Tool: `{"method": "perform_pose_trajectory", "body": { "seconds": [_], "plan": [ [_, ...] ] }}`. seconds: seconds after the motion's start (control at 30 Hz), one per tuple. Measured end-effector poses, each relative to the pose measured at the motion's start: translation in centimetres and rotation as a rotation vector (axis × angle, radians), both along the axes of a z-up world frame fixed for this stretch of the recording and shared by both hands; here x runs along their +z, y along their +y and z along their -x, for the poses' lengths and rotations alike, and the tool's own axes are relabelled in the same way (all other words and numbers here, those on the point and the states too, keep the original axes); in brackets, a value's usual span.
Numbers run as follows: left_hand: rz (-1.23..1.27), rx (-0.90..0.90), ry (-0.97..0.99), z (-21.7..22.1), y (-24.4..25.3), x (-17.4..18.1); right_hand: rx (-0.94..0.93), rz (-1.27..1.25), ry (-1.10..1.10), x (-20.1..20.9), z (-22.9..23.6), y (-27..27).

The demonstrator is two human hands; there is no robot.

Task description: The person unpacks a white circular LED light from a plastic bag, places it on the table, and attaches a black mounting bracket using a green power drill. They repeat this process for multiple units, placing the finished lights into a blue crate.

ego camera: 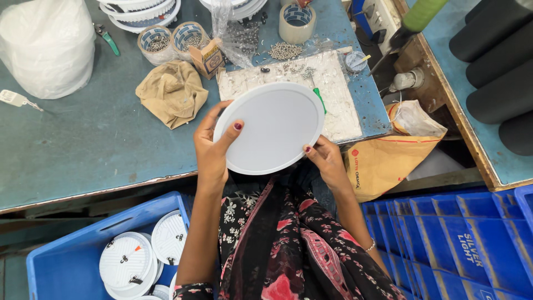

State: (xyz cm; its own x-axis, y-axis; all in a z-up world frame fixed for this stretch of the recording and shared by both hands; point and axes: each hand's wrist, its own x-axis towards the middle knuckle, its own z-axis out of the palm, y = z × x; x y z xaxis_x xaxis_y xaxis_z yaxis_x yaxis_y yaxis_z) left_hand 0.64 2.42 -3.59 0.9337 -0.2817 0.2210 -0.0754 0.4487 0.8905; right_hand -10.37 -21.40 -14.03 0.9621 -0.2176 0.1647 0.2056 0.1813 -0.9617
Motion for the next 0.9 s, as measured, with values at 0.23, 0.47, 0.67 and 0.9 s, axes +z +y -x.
{"method": "perform_pose_trajectory", "body": {
  "seconds": [0.23, 0.47, 0.67, 0.9],
  "plan": [
    [-0.586, -0.109, -0.469, 0.1, 0.3, 2.1, -0.53, 0.866, -0.27, 8.9, 1.3, 2.5],
    [-0.677, -0.178, -0.832, 1.5, -1.0, 3.8, -0.23, 0.84, -0.318, 12.9, 1.8, 2.8],
    [-0.751, -0.207, -0.805, 2.4, -1.3, 3.9, -0.192, 0.827, -0.293, 13.1, 2.1, 2.7],
    [-0.798, -0.171, -0.806, 2.8, -1.5, 3.7, -0.183, 0.968, -0.38, 14.3, 1.7, 2.9]
  ]
}}
